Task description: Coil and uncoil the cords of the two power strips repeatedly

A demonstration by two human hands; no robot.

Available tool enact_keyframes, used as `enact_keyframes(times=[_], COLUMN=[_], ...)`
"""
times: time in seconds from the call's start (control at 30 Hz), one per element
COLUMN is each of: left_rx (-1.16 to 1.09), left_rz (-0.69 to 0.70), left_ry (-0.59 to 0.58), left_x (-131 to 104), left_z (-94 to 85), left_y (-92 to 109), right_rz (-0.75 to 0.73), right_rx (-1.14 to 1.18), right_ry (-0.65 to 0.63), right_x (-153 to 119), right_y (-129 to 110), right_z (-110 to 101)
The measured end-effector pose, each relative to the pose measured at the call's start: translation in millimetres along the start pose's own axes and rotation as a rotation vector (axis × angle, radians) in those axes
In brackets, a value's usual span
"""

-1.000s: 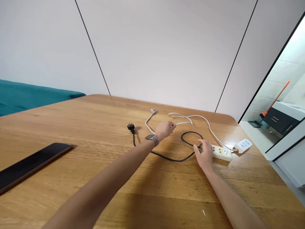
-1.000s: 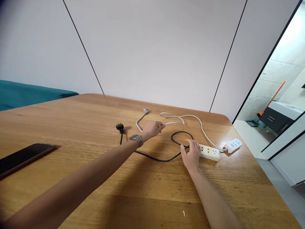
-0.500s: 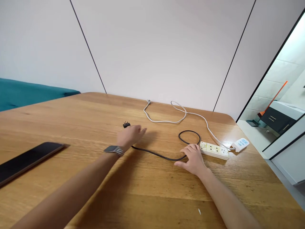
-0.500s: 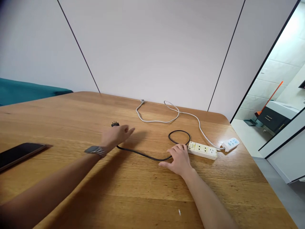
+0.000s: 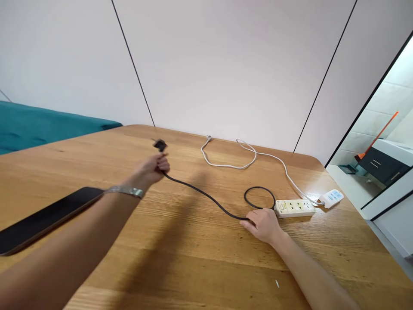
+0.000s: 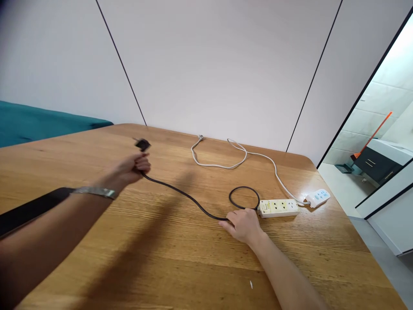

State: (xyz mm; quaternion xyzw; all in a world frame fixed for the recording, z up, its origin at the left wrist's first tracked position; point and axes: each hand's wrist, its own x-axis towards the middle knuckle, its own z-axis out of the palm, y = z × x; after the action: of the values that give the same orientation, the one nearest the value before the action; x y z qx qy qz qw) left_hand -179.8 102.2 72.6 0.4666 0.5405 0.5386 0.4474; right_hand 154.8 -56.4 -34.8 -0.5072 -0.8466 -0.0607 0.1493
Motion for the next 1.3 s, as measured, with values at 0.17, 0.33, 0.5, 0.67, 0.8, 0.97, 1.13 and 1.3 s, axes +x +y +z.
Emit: enact_keyframes(times=[0.17, 0.33, 0.5, 0.67, 0.8, 0.97, 1.13, 1.3], left_rx=[-0.187, -0.486, -0.377, -0.403, -0.56, -0.492, -0.543, -0.713], left_rz=[0.209, 0.352, 0.037, -0.206, -0.242, -0.159, -0.086, 0.034], left_ry=[0.098, -0.107, -0.28, -0.336, -0.289, -0.318, -0.205, -0.133], left_x=[2, -47, -109, -130, -133, -132, -124, -119], left_z=[-53.6, -44.5, 25.3, 96.1, 136.2, 140.3, 117.8, 86.1], left_y=[75, 92, 46, 4, -6, 12, 55, 106], right_rz=[0.256, 0.525, 0.727, 0.538, 0.22, 0.014, 0.027, 0.136], right_rx=[-0.042, 0.114, 0.69, 0.859, 0.453, 0.179, 0.143, 0.179], right_ry=[-0.119, -0.025, 0.146, 0.385, 0.349, -0.008, -0.136, -0.204], right_x=[6, 28, 67, 70, 52, 48, 56, 57], right_y=[5, 0, 0, -25, -56, -68, -57, -38], right_z=[-12, -17, -34, -50, -59, -63, -62, -69])
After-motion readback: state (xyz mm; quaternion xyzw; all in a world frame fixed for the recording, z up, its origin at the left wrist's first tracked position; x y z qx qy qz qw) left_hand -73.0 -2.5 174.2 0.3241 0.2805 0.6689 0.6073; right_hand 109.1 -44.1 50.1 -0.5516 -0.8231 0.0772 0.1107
